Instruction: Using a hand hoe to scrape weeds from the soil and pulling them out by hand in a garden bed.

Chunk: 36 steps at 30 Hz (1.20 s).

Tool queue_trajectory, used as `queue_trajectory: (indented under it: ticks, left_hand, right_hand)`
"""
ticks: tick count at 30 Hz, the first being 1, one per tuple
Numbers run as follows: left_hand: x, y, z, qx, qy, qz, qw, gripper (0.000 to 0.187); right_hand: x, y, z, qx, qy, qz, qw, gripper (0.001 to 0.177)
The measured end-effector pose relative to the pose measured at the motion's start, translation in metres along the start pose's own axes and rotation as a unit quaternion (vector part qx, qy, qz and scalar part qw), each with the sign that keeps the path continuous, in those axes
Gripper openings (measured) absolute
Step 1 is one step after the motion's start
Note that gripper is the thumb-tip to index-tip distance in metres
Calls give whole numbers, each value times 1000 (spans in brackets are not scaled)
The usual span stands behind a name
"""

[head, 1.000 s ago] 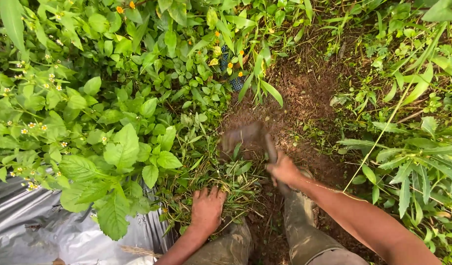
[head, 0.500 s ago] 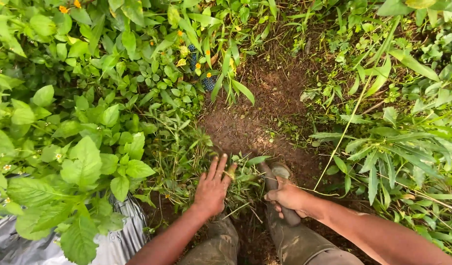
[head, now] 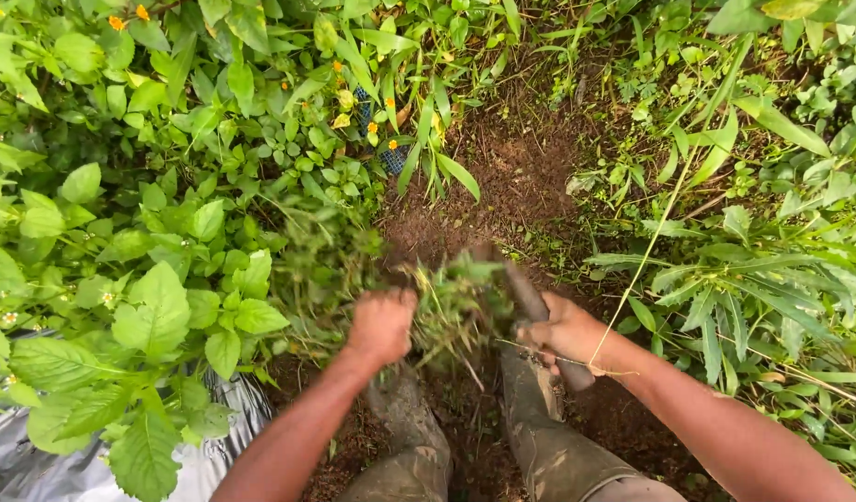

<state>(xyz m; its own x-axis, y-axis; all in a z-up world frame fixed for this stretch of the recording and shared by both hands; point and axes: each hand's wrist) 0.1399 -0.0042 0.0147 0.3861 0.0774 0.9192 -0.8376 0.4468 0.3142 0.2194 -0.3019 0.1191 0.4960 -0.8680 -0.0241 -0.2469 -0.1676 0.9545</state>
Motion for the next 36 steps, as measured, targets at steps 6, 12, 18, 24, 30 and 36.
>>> queue_trajectory:
  ticks: [6, 12, 18, 24, 30, 36]
  left_hand:
    - [121, -12, -78, 139, -53, 112, 982, 41]
    - [164, -15, -85, 28, -250, 237, 938, 29]
    - [-2, -21, -7, -228, -118, 167, 952, 29]
    - [-11, 7, 63, -258, -97, 114, 954, 24]
    - [-25, 16, 61, -223, -101, 256, 935, 14]
    - [-15, 7, 59, -200, -88, 200, 955, 29]
  right_hand:
    - [29, -6, -38, 138, -88, 63, 984, 48]
    - [39, -17, -37, 182, -170, 122, 961, 40]
    - [32, -33, -18, 164, -151, 147, 964, 41]
    - [-3, 11, -25, 90, -61, 140, 984, 37]
    - [-34, 20, 42, -55, -28, 81, 995, 37]
    - [-24, -12, 57, -66, 5, 19, 998, 39]
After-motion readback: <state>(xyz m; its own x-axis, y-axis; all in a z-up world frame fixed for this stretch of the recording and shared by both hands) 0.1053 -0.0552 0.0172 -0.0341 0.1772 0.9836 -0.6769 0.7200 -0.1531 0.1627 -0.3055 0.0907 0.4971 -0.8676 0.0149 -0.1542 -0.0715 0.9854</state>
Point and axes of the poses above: each hand's wrist, its own y-axis away from the middle knuckle, its own x-axis out of the back of the hand, z = x × y, and after that the axes turned 11 degrees about -x, right-handed
